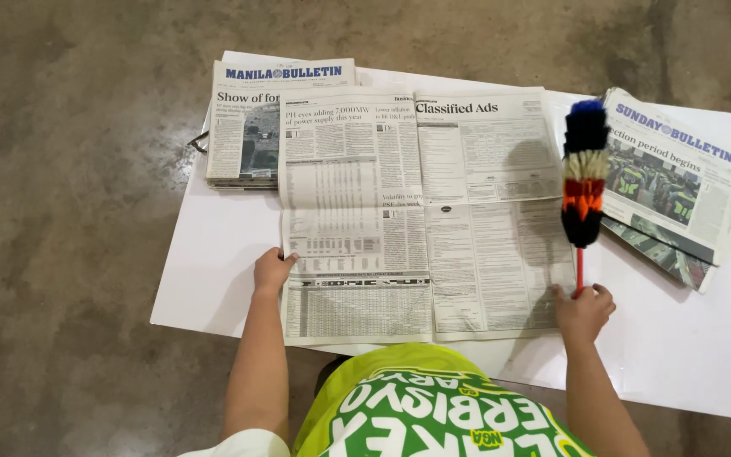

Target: Dusting and organizing stacks of newspapers on a table using a feather duster.

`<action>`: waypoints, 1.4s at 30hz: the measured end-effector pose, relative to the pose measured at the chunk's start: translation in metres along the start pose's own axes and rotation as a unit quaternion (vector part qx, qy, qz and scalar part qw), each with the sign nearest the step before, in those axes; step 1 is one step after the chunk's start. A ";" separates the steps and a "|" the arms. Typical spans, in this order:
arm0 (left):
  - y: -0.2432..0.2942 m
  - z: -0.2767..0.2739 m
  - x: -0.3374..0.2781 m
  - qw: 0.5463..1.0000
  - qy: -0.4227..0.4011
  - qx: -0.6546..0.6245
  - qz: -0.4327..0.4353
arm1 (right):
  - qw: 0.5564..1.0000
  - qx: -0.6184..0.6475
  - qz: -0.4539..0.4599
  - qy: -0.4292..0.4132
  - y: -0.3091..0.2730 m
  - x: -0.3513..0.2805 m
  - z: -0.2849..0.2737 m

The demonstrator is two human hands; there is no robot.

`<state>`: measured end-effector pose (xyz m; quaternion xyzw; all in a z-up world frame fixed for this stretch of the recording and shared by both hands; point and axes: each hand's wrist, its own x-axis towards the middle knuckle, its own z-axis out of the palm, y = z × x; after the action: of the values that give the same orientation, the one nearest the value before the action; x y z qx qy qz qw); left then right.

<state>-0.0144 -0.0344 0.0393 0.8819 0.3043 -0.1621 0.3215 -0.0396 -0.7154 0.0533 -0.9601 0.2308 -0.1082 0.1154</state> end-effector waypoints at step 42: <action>0.252 0.068 -0.142 0.940 -0.117 -0.196 0.253 | 0.914 0.390 0.048 -0.103 -0.150 -0.038 -0.111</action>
<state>0.0328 -0.2942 0.1753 0.8240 0.0572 -0.1148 0.5519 -0.0392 -0.5866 0.1937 -0.8327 0.2026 -0.0843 0.5084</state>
